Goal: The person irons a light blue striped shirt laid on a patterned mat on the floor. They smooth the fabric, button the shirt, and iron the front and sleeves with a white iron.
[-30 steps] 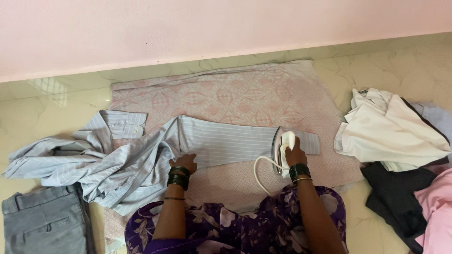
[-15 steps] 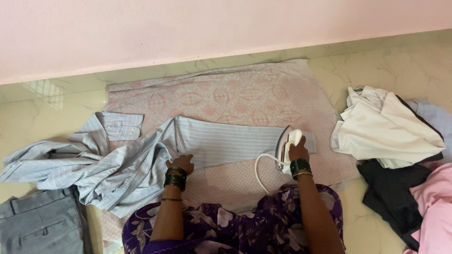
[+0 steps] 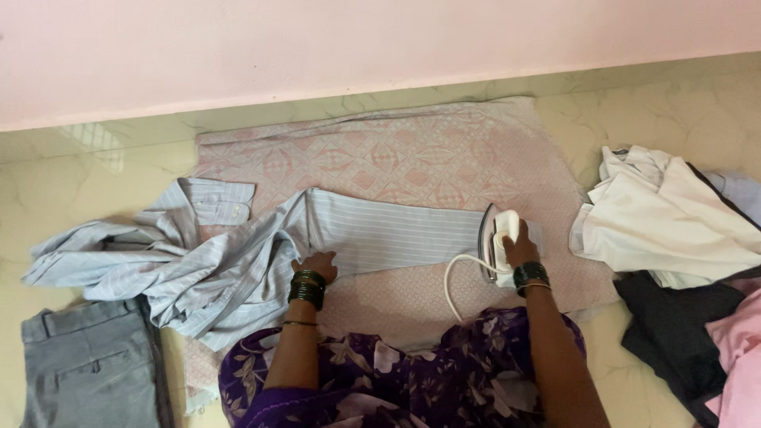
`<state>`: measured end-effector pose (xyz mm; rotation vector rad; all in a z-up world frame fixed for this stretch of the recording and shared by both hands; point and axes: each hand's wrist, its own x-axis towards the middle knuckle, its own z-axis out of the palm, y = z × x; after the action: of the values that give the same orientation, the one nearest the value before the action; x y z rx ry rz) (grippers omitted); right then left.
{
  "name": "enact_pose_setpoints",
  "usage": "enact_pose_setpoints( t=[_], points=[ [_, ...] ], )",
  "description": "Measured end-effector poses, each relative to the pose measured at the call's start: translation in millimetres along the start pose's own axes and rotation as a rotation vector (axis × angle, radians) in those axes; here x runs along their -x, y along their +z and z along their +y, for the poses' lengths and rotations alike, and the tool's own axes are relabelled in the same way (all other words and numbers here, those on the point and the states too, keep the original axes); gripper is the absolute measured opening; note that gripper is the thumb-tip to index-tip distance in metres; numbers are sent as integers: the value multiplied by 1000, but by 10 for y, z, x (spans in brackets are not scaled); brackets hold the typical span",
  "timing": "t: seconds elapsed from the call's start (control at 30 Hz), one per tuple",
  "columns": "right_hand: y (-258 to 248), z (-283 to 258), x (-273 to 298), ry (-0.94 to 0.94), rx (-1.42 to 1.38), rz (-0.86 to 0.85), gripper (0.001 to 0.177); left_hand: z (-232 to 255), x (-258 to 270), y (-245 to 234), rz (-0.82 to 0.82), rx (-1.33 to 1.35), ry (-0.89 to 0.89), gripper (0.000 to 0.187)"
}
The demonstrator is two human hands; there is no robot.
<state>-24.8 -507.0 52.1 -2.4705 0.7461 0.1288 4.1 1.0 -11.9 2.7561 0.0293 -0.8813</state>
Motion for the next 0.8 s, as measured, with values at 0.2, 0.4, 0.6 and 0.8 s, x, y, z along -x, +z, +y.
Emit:
enact_pose_setpoints(
  t=[0.2,0.4,0.6,0.8],
  points=[
    [-366,255,135,-200,177,-303,81,-37,-18,33,21,25,9,55],
    [-725,508,286,-243,569,-348,69,-144,-42,67,276,56,61,48],
    [-1063,712,427,-246,723,-245,61,-657,-153,-179,675,256,66,41],
    [-994,735,369,-227,761,-219,58,-1355,-126,-557,810,214,-240,77]
  ],
)
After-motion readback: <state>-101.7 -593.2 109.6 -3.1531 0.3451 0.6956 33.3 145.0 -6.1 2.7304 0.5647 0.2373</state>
